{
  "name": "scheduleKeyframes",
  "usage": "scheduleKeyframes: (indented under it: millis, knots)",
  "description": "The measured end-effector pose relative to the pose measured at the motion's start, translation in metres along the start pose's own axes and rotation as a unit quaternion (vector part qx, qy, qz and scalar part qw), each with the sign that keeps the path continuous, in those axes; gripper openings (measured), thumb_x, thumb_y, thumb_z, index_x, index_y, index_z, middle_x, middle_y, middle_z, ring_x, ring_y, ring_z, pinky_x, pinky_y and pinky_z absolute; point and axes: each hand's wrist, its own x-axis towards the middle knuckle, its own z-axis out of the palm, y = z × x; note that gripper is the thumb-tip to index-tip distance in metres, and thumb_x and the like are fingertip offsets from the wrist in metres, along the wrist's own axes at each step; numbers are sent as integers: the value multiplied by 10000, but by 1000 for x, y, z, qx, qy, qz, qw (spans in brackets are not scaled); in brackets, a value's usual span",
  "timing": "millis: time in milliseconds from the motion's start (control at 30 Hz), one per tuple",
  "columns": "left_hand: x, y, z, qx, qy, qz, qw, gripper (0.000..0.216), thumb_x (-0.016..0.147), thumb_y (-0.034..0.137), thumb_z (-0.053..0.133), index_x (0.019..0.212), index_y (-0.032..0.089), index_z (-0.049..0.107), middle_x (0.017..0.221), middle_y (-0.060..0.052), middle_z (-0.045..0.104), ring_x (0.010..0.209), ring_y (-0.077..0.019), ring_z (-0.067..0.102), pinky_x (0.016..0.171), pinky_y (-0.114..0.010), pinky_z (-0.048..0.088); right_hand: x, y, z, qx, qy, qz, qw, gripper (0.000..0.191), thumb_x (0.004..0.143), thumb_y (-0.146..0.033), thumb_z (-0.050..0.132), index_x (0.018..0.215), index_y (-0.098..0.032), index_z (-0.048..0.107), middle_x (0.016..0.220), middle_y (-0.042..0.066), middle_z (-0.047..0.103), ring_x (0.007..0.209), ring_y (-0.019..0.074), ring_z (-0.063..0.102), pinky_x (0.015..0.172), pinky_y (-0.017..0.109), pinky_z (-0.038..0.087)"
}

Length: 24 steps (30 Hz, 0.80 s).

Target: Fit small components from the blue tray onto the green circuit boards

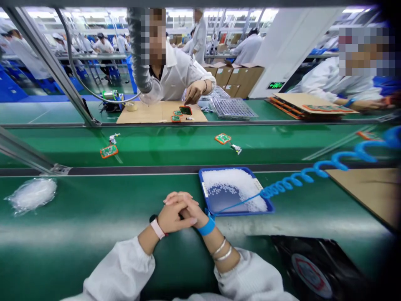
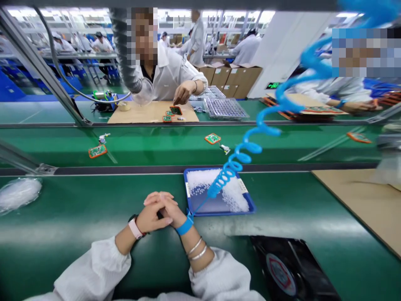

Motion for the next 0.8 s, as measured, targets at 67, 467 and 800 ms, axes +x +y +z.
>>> scheduleKeyframes:
  millis: [67, 467, 800]
  knots:
    - [-1, 0, -2, 9, -12, 20, 1000, 502, 802, 455, 516, 1177, 123, 544, 1176, -152, 540, 1142, -285, 456, 971, -453, 385, 0, -8, 0, 13, -19, -3, 1000, 488, 794, -614, 433, 835, -208, 700, 988, 75, 597, 1041, 231, 501, 971, 440, 340]
    - [4, -30, -68, 234, 102, -5, 967, 534, 809, 432, 560, 1271, 198, 430, 1244, -113, 517, 1159, -252, 474, 996, -438, 382, -50, -100, -79, -198, 348, -81, 913, 320, 755, -474, 562, 935, -210, 588, 938, 60, 621, 804, 172, 610, 819, 386, 471]
    - [42, -54, -63, 286, -39, -8, 957, 658, 753, 538, 588, 1283, 181, 426, 1186, -113, 550, 1078, -279, 496, 919, -420, 379, -95, -77, -154, -633, 393, -13, 667, 156, 721, -280, 529, 612, -179, 575, 711, 61, 538, 768, 211, 520, 742, 386, 435]
